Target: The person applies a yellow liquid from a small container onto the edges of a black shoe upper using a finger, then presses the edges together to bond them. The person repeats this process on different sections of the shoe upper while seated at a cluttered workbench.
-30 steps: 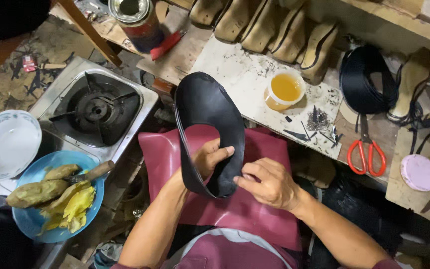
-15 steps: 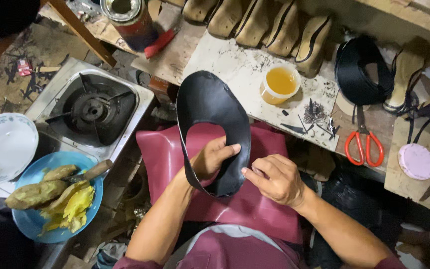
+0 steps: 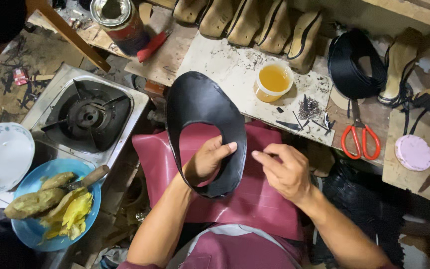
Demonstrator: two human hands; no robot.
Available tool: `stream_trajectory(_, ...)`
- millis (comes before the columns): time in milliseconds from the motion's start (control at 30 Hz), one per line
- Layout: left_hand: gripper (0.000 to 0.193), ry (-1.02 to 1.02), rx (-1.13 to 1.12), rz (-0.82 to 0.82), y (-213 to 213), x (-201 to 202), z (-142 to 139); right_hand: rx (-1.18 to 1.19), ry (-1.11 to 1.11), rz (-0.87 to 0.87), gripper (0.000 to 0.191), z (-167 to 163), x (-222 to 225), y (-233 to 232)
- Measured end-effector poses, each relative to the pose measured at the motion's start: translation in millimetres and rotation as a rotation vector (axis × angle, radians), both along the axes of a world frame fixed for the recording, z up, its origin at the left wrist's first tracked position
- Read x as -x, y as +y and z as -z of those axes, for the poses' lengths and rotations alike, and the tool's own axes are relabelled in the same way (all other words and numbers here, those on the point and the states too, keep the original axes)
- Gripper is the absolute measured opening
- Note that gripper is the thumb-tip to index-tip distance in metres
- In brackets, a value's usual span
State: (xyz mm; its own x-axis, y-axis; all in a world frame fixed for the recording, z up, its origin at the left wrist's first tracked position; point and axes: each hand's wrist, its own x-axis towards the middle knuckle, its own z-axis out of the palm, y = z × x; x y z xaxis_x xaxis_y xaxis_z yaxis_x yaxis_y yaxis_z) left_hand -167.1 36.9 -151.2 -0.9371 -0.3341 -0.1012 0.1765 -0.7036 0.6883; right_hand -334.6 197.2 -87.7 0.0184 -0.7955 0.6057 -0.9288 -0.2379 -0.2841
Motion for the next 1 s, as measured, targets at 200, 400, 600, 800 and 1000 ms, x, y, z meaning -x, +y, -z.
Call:
stream_trajectory(200, 0.019, -0.009, 0.108, -0.311, 25, 29, 19, -0.272, -0.632, 0.095, 0.107, 58, -44, 43)
stream_trajectory(400, 0.024, -0.160, 0.454, -0.166, 76, 52, 34, -0.006, -1.291, 0.190, 0.112, 82, -69, 84)
stream_trajectory(600, 0.044, -0.036, 1.392, 0.307, 85, 41, 46, 0.147, -1.489, 0.468, 0.098, 72, -71, 212)
stream_trajectory(800, 0.034, -0.157, 1.420, 0.239, 97, 27, 56, 0.001, -1.022, 1.134, 0.091, 97, -114, 344)
stream_trajectory(1000, 0.031, -0.086, 1.414, 0.254, 96, 20, 59, -0.443, -1.385, 1.742, 0.093, 173, -199, 405)
